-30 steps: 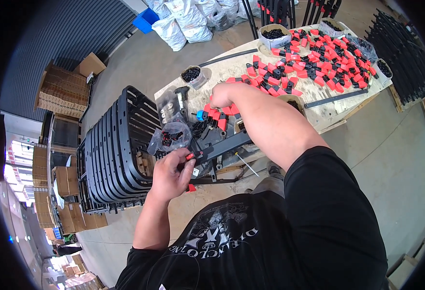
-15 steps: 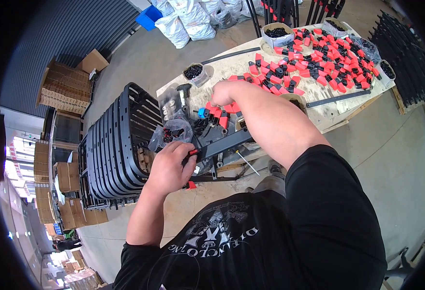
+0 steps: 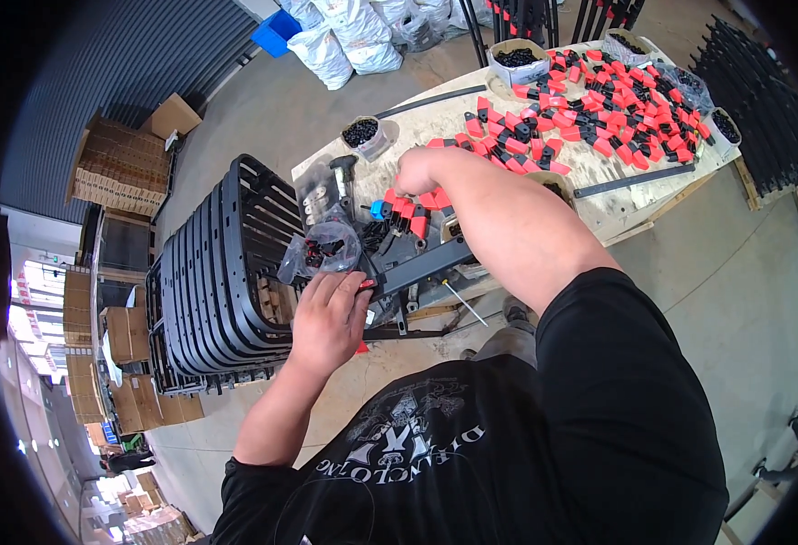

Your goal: Assembling metal frame components by attaching plastic connectors and red protective caps at a factory workbench.

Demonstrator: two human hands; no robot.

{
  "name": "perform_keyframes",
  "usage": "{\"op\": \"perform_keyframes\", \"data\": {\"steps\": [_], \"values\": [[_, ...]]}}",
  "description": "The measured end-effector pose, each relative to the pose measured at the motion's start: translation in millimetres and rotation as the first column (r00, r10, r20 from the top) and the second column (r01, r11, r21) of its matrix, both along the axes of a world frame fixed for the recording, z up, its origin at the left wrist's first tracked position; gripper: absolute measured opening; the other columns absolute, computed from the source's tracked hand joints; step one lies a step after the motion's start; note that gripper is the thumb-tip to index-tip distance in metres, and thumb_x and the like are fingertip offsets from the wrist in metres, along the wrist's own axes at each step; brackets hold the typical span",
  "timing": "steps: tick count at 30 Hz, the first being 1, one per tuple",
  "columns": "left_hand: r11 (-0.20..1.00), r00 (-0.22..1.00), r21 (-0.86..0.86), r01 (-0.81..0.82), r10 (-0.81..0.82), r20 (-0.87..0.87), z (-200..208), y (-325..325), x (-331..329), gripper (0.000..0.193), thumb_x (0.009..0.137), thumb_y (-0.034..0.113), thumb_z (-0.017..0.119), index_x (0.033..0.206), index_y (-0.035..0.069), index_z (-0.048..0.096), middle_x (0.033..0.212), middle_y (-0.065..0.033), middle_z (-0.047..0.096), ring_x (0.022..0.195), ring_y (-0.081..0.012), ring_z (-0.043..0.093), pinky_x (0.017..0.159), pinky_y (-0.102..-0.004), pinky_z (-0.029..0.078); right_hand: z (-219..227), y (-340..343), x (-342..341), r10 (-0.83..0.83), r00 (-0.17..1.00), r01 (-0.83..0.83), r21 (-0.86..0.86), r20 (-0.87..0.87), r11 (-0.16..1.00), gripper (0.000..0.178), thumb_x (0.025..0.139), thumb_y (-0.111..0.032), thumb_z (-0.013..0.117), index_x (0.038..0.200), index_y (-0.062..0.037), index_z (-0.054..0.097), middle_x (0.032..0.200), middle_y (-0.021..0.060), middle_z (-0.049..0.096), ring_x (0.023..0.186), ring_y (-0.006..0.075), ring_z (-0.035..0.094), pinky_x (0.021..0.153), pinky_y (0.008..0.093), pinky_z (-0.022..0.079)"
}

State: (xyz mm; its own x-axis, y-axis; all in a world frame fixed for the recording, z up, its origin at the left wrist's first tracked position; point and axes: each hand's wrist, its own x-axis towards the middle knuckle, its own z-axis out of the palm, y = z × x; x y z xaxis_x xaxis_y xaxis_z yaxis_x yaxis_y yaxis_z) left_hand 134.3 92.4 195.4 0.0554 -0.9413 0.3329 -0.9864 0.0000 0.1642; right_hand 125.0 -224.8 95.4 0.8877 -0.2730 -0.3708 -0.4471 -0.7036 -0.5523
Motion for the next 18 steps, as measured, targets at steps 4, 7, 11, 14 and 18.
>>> {"op": "perform_keyframes", "data": {"steps": [4, 7, 11, 14, 18], "values": [[0.999, 0.997, -0.023, -0.039, 0.040, 0.070, -7.2, 4.0, -1.3, 0.031, 0.087, 0.009, 0.071, 0.115, 0.001, 0.062, 0.100, -0.0141, 0.065, 0.095, -0.0336, 0.063, 0.083, -0.0431, 0.051, 7.5, 3.5, 1.1, -0.018, 0.997, 0.021, 0.041, -0.072, 0.999, 0.041, 0.085, -0.033, 0.072, 0.114, -0.0029, 0.073, 0.114, 0.0175, 0.073, 0.107, 0.0304, 0.068, 0.092, 0.0401, 0.052], [0.998, 0.988, -0.001, -0.057, 0.057, 0.143, -3.4, 5.1, -5.1, 0.033, 0.088, 0.010, 0.069, 0.119, 0.000, 0.062, 0.103, -0.0153, 0.064, 0.098, -0.0334, 0.062, 0.085, -0.0438, 0.050, 2.2, 1.2, 3.1, -0.007, 0.996, 0.009, 0.022, -0.085, 1.000, 0.041, 0.085, -0.033, 0.071, 0.113, -0.0030, 0.074, 0.114, 0.0176, 0.073, 0.107, 0.0306, 0.068, 0.093, 0.0400, 0.052], [0.996, 0.970, 0.049, -0.074, 0.060, 0.235, 1.4, 4.2, -7.5, 0.034, 0.090, 0.013, 0.067, 0.120, -0.001, 0.061, 0.106, -0.0154, 0.065, 0.101, -0.0330, 0.062, 0.086, -0.0438, 0.050, -3.6, -2.4, 1.3, 0.026, 1.000, -0.026, -0.004, -0.012, 1.000, 0.048, 0.084, -0.040, 0.068, 0.111, -0.0003, 0.074, 0.113, 0.0216, 0.072, 0.097, 0.0333, 0.071, 0.084, 0.0420, 0.056], [0.994, 0.957, 0.075, -0.078, 0.053, 0.285, 4.4, 4.1, -8.0, 0.036, 0.090, 0.014, 0.067, 0.121, -0.003, 0.061, 0.106, -0.0154, 0.065, 0.101, -0.0326, 0.062, 0.086, -0.0428, 0.050, -3.0, -2.9, 2.7, 0.028, 0.999, -0.028, 0.011, -0.040, 1.000, 0.050, 0.084, -0.040, 0.068, 0.113, -0.0002, 0.073, 0.115, 0.0219, 0.071, 0.100, 0.0332, 0.070, 0.086, 0.0421, 0.056], [0.991, 0.928, 0.108, -0.077, 0.031, 0.371, 10.2, 5.2, -8.3, 0.036, 0.090, 0.016, 0.066, 0.120, -0.004, 0.062, 0.105, -0.0154, 0.065, 0.100, -0.0312, 0.062, 0.085, -0.0419, 0.049, -3.6, -1.0, 4.3, 0.026, 0.999, -0.025, 0.019, -0.038, 0.999, 0.050, 0.084, -0.038, 0.070, 0.115, 0.0005, 0.072, 0.117, 0.0216, 0.071, 0.103, 0.0330, 0.070, 0.088, 0.0423, 0.055]]}}
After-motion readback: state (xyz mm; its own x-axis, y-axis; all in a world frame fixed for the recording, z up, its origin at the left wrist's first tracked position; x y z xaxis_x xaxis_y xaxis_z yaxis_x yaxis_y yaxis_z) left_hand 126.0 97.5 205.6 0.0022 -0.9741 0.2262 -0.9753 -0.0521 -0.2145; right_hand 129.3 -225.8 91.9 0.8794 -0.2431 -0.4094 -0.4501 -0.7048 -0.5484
